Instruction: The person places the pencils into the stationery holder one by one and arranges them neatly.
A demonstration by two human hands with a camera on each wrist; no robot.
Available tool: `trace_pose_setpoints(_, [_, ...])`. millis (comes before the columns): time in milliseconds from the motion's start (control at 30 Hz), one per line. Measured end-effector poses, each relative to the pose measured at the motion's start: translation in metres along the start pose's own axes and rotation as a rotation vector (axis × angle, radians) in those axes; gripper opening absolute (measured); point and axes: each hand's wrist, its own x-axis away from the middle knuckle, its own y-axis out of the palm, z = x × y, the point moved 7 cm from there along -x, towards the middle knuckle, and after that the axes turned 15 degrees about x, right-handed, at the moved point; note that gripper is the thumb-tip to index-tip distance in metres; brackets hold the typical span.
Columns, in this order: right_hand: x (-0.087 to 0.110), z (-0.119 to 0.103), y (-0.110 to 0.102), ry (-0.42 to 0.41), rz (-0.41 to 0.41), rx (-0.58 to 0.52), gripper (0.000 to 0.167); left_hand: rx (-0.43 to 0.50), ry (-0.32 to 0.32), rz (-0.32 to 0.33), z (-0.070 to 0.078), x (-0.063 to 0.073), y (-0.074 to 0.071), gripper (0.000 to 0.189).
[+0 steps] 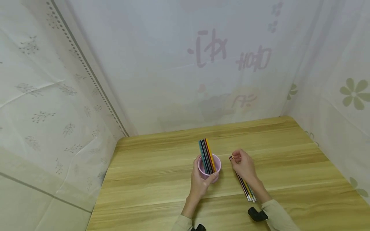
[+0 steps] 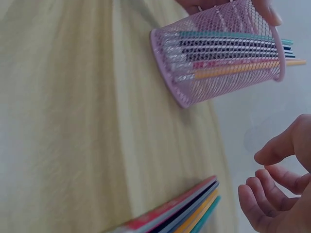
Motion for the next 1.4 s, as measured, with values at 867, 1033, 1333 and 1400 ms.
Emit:
trace_pose_setpoints(867, [0.019,0.033,0.007,0.083,-0.184,0.175,0.024,0.005,-0.019,-0.010,0.001,-0.003,0.000,0.087])
trace_pose_setpoints(1033, [0.019,0.034,0.006,0.094,-0.206,0.165,0.023,0.017,-0.020,-0.009,0.000,-0.002,0.001,0.087])
trace_pose_setpoints(1333, [0.016,0.033,0.001,0.090,-0.207,0.146,0.020,0.013,-0.004,-0.013,0.001,-0.001,0.001,0.087])
trace_pose_setpoints(1400, [0.016,0.031,-0.001,0.091,-0.203,0.146,0.019,0.012,-0.001,-0.012,0.001,-0.001,0.001,0.087])
